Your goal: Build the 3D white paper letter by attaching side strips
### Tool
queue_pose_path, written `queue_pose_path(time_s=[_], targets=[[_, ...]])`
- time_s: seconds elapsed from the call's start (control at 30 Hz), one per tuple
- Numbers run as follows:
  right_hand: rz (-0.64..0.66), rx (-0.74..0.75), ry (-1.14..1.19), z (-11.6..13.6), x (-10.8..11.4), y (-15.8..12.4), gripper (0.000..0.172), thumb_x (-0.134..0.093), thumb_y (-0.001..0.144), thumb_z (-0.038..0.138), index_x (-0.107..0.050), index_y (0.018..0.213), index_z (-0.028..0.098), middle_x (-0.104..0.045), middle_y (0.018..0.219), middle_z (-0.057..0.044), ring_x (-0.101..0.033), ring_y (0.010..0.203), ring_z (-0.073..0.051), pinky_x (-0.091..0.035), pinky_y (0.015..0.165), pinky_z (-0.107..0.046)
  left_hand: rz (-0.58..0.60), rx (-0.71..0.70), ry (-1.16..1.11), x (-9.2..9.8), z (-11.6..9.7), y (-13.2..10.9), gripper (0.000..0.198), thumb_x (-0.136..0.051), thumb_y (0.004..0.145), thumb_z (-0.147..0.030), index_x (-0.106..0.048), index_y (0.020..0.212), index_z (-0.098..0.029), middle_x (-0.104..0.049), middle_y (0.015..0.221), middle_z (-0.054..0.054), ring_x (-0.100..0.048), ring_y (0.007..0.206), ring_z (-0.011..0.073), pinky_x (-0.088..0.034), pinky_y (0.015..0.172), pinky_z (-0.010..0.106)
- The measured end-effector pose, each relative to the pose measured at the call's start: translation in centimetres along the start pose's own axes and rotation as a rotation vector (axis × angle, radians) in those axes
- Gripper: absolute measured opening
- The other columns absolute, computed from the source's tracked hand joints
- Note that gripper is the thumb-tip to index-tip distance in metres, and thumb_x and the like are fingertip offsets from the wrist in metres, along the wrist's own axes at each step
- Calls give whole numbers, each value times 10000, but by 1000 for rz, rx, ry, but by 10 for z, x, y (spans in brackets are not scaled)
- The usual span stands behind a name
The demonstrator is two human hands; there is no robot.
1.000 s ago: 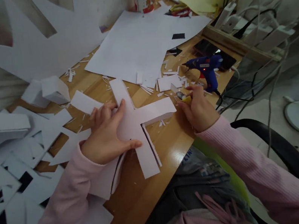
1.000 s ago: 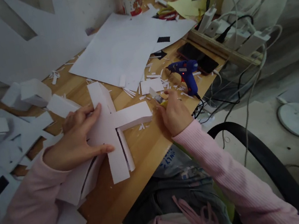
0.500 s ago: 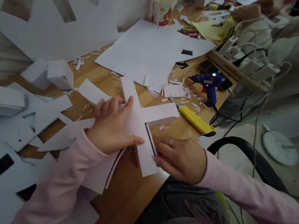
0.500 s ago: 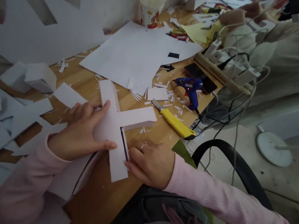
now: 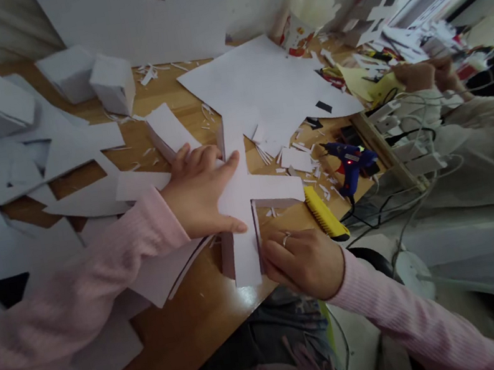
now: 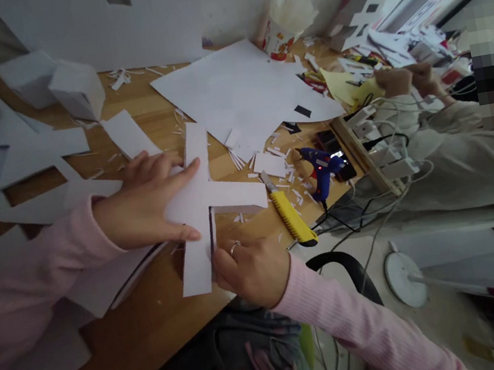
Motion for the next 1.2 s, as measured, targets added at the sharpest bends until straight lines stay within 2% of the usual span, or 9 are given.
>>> queue_pose_path(time_s=[0.07,0.17,0.33,0.5,0.63,0.7,0.8,1.0,1.2], targets=[[-2,60,-12,-9,4,3,305,-361,948,164,-534,697,176,-543,591,0,-468,524,-120,-314,507,-255,1,-4,7,0,0,0,1174,-681,542,-701,-239,1465,-125,-363,1378,214,-246,1365,414,-50,1145,571],[-59,-45,-209,-35,25,5,268,-376,884,108,-528,677,183,-509,547,5,-423,485,-120,-266,468,-257,18,-31,13,0,0,-1,1173,-676,556,-695,-229,1468,-109,-371,1361,219,-258,1352,416,-55,1139,574],[-410,-364,-431,-81,82,-11,312,-501,843,213,-415,543,210,-343,447,59,-319,418,-79,-241,465,-230,41,-39,-31,1,-1,-2,1171,-695,549,-667,-228,1473,-118,-362,1373,228,-233,1374,404,-32,1139,570],[-271,-684,-531,-114,85,-23,492,-433,940,431,-436,505,201,-299,452,42,-206,447,-86,-161,492,-269,21,-26,-40,0,-1,-2,1168,-703,541,-665,-244,1471,-128,-376,1363,220,-261,1359,411,-49,1139,574],[-324,-566,-159,-79,59,-19,505,-511,913,419,-411,475,189,-288,410,64,-244,386,-65,-174,442,-240,-7,-29,-45,0,-2,-3,1149,-719,534,-655,-276,1456,-133,-383,1362,220,-262,1364,404,-42,1140,580],[-135,-475,220,-46,37,-15,359,-475,929,304,-478,590,185,-408,466,59,-382,407,-65,-262,446,-207,-2,-12,-38,0,-3,-3,1157,-716,530,-666,-271,1459,-139,-379,1373,219,-270,1360,405,-50,1139,584],[37,-468,432,-5,11,-12,213,-432,922,250,-525,743,180,-517,554,34,-483,464,-90,-321,486,-214,17,12,-29,2,-5,-3,1171,-715,525,-671,-264,1465,-138,-371,1387,217,-270,1360,410,-56,1142,582],[149,-453,475,8,-9,-12,227,-341,935,261,-512,813,177,-566,628,-8,-534,515,-126,-325,507,-239,34,25,-47,3,-5,-2,1190,-739,507,-654,-263,1464,-131,-368,1373,215,-252,1367,413,-37,1146,581],[139,-398,173,15,-13,-9,266,-312,961,227,-508,788,178,-567,568,-9,-498,447,-130,-240,467,-270,17,14,-47,2,-4,-2,1178,-720,506,-668,-267,1464,-154,-381,1381,202,-248,1370,414,-44,1146,584]])
Point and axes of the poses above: each hand's wrist, its own y-axis towards the middle knuckle, its own x-axis out of the back of the hand, z = x × y, the point moved 2 cm from there along y, towards the middle knuckle
